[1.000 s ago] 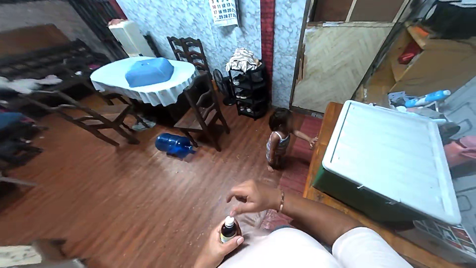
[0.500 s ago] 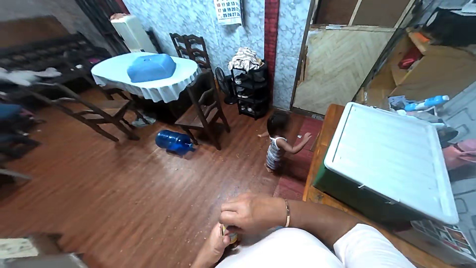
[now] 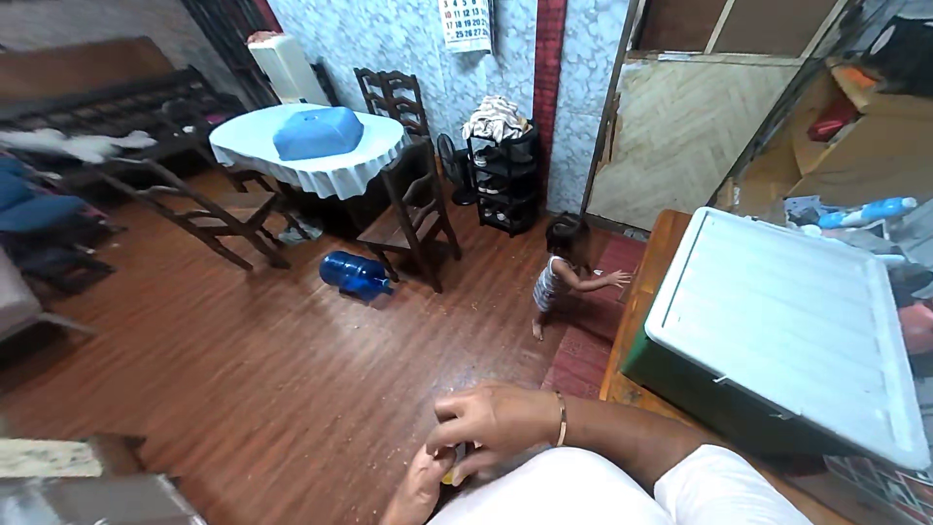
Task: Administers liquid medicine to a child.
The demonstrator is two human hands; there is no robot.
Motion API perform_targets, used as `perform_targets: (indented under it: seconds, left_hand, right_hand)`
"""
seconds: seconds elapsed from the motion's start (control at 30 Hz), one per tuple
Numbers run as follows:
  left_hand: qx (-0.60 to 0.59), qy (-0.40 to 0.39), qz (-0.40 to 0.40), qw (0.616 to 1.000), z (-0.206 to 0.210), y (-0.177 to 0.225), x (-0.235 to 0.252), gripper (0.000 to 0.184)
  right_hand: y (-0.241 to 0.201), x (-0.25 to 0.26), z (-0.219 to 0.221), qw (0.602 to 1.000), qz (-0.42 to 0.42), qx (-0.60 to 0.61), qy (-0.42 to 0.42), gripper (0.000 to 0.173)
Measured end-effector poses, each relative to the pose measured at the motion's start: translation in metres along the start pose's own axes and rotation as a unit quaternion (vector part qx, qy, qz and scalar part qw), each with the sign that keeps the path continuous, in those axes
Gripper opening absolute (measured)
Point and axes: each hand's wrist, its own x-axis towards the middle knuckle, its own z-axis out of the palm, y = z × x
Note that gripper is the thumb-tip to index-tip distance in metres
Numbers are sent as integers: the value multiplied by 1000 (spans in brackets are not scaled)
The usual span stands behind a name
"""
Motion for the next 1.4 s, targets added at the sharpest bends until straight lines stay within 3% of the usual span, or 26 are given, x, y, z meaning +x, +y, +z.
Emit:
perform_targets:
  seconds: [0.13, 0.3, 0.43, 0.5, 0.57, 0.77, 0.93, 1.03, 1.4]
  left_hand:
    - [-82, -23, -16, 996, -9, -13, 2, 45]
    - [-51, 1, -36, 998, -2, -15, 4, 55]
    - [26, 4, -52, 998, 4, -6, 3, 62]
    - [54, -10, -45, 997, 4, -7, 6, 58]
    - [68, -22, -41, 997, 3, -8, 8, 55]
    - [98, -12, -37, 994, 9, -4, 11, 70]
    - [62, 30, -45, 997, 18, 0, 8, 63]
    - [88, 30, -47, 995, 17, 0, 9, 63]
    - [88, -7, -39, 995, 21, -4, 11, 70]
  right_hand:
    - [15, -8, -24, 972, 123, 200, -14, 35]
    - [22, -14, -41, 943, 223, 226, 99, 36]
    - [17, -10, -30, 838, 215, 427, 264, 20]
    - [14, -8, -23, 792, 201, 497, 293, 15]
    - [10, -6, -17, 772, 196, 530, 291, 14]
    - [5, -7, 2, 800, 191, 518, 236, 15]
    - [6, -20, 19, 809, 210, 516, 186, 17]
    - [5, -24, 20, 803, 229, 517, 189, 20]
    - [10, -38, 35, 812, 214, 478, 259, 5]
